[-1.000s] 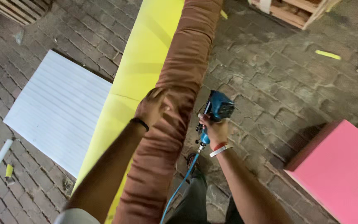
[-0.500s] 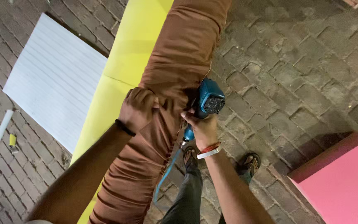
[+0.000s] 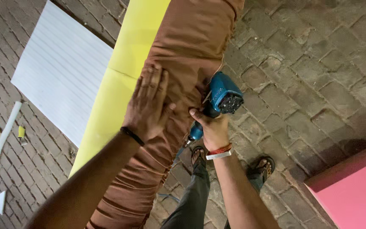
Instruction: The person uses a pneumatic staple gun to attach brown fabric to a wooden chair frame with yellow foam. They repeatedly staple along the side of the chair, smoothing the fabric with their left hand while operating the tool with their right hand.
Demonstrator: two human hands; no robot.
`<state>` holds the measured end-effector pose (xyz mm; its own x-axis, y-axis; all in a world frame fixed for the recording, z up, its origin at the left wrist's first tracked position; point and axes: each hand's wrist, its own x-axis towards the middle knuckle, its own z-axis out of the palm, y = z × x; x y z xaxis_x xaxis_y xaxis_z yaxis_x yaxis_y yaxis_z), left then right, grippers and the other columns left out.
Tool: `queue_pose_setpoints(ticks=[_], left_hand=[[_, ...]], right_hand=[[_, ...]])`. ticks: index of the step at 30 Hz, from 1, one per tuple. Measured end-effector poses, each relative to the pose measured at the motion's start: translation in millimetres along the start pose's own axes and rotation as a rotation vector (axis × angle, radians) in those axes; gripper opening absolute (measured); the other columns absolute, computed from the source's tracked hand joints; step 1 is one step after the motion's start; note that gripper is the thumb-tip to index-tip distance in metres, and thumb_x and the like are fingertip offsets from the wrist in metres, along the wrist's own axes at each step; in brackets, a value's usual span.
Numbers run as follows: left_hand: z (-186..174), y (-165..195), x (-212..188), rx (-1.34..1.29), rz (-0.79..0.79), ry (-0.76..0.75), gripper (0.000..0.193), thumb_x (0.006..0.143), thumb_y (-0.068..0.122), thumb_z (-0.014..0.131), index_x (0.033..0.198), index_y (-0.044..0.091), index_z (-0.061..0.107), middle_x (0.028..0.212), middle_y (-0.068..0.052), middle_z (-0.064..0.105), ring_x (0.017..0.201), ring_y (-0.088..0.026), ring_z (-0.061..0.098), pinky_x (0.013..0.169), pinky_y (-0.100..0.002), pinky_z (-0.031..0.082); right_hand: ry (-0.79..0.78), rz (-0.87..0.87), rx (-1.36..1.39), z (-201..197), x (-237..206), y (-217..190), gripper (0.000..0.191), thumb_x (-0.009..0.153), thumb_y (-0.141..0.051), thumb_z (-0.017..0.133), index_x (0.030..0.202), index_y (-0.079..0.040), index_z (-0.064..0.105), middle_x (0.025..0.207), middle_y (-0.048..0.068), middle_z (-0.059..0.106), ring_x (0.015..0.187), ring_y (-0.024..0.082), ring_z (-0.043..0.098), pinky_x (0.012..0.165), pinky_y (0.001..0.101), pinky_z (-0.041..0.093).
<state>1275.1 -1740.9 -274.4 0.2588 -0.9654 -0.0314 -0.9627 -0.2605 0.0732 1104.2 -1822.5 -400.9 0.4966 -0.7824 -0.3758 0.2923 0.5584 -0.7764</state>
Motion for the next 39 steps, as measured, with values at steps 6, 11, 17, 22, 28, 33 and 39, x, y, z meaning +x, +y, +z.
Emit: queue_pose_setpoints(ticks=[6,11,17,22,28,33,39], left_hand=[[11,23,8,0.050,0.066,-0.025,0.078,0.103,0.042,0.048,0.161,-0.004,0.023,0.169,-0.023,0.018,0.158,-0.037,0.018,0.129,-0.050,0.012],[18,28,14,0.144,0.078,-0.075,0.081,0.102,0.046,0.047,0.159,-0.006,0.025,0.168,-0.023,0.018,0.157,-0.037,0.018,0.127,-0.050,0.015],[24,39,24,0.092,0.061,-0.039,0.081,0.101,0.049,0.046,0.157,-0.007,0.030,0.166,-0.026,0.020,0.155,-0.040,0.019,0.125,-0.055,0.016],[28,53,28,0.199,0.035,-0.028,0.076,0.095,0.039,0.049,0.157,-0.003,0.033,0.166,-0.024,0.023,0.155,-0.038,0.022,0.125,-0.055,0.017],[32,51,25,0.179,0.056,-0.019,0.075,0.098,0.038,0.050,0.158,-0.004,0.033,0.167,-0.025,0.023,0.155,-0.040,0.022,0.126,-0.055,0.017],[37,54,23,0.170,0.051,0.012,0.075,0.100,0.038,0.051,0.158,-0.006,0.033,0.167,-0.026,0.022,0.155,-0.042,0.021,0.126,-0.056,0.015],[30,56,20,0.229,0.057,-0.090,0.095,0.087,0.041,0.059,0.161,-0.007,0.024,0.169,-0.026,0.013,0.157,-0.041,0.013,0.128,-0.055,0.011]], right_hand=[[0.001,0.023,0.110,-3,13,-3,0.038,0.074,0.009,0.083,0.102,-0.006,0.063,0.096,0.002,0.065,0.085,0.017,0.065,0.080,0.0330,0.057],[0.000,0.153,0.183,-9,23,12,0.028,0.075,0.007,0.081,0.097,-0.005,0.068,0.094,0.003,0.071,0.085,0.018,0.066,0.081,0.0318,0.056],[-0.091,-0.048,-0.068,-22,37,33,0.024,0.079,0.001,0.085,0.089,-0.004,0.063,0.086,0.004,0.070,0.075,0.020,0.067,0.071,0.0351,0.056],[-0.122,-0.027,-0.121,-42,44,40,0.023,0.080,0.000,0.083,0.096,-0.003,0.066,0.091,0.005,0.071,0.080,0.019,0.068,0.072,0.0345,0.056],[-0.238,-0.286,-0.701,-115,25,30,0.025,0.079,-0.003,0.081,0.102,-0.008,0.073,0.092,0.006,0.076,0.079,0.016,0.072,0.068,0.0312,0.058],[-0.329,-0.080,-0.348,-131,9,30,0.017,0.078,-0.005,0.084,0.091,-0.004,0.072,0.083,0.007,0.075,0.073,0.018,0.073,0.067,0.0334,0.059],[-0.405,-0.169,-0.506,-127,13,31,0.020,0.077,-0.009,0.081,0.094,-0.006,0.072,0.085,0.005,0.077,0.074,0.017,0.075,0.068,0.0321,0.062]])
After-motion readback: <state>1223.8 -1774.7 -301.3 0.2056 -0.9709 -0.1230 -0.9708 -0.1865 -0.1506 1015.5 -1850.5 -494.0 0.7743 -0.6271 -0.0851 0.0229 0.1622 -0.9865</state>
